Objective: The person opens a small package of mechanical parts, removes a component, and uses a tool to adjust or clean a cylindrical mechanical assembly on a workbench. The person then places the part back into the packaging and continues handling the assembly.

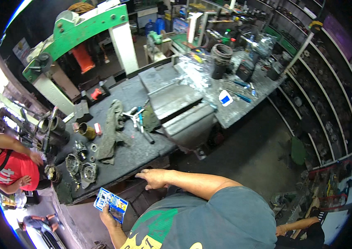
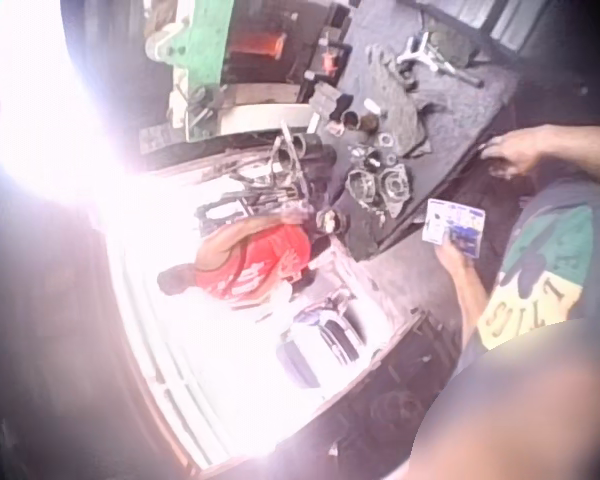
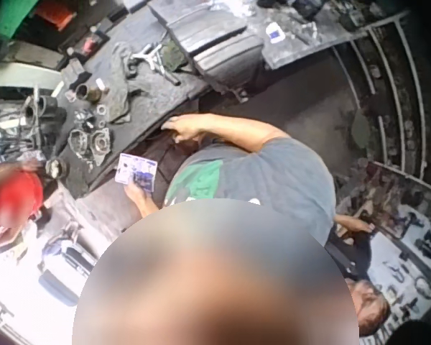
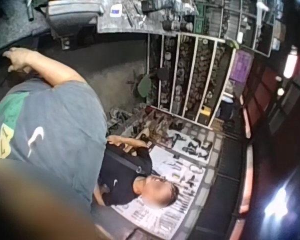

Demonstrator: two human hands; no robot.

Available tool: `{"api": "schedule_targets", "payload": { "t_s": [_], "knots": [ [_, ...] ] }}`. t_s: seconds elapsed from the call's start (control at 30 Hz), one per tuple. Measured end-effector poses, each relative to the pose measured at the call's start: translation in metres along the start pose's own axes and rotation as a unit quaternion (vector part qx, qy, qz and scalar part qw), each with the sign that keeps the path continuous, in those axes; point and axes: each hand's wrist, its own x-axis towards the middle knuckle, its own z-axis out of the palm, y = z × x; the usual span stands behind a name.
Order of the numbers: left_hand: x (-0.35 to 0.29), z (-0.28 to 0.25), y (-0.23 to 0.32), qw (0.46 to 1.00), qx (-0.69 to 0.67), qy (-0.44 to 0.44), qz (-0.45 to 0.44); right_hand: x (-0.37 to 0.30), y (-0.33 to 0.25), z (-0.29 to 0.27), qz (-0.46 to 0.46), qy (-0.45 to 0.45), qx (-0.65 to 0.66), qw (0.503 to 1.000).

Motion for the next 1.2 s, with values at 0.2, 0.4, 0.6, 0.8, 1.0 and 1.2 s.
{"api": "schedule_targets", "payload": {
  "t_s": [0.2, 0.4, 0.6, 0.8, 1.0, 1.2],
  "knots": [
    [-0.060, 0.041, -0.020, 1.000, -0.006, -0.023, 0.015, -0.126, 0.050, -0.010, 0.112, -0.059, -0.063, 0.990],
    [-0.100, 0.125, -0.023, 0.995, -0.026, -0.076, 0.060, -0.227, 0.108, -0.082, 0.175, -0.127, -0.046, 0.975],
    [-0.126, 0.250, -0.010, 0.985, 0.011, -0.094, 0.146, -0.317, 0.227, -0.208, 0.205, 0.068, -0.023, 0.976],
    [-0.172, 0.379, -0.013, 0.970, 0.015, -0.135, 0.203, -0.405, 0.359, -0.322, 0.309, 0.421, -0.117, 0.845],
    [-0.200, 0.443, -0.032, 0.978, -0.007, -0.117, 0.172, -0.402, 0.404, -0.368, 0.301, 0.500, -0.170, 0.794],
    [-0.214, 0.477, -0.041, 0.983, -0.013, -0.092, 0.156, -0.325, 0.372, -0.342, 0.193, 0.354, -0.017, 0.915]
  ]
}}
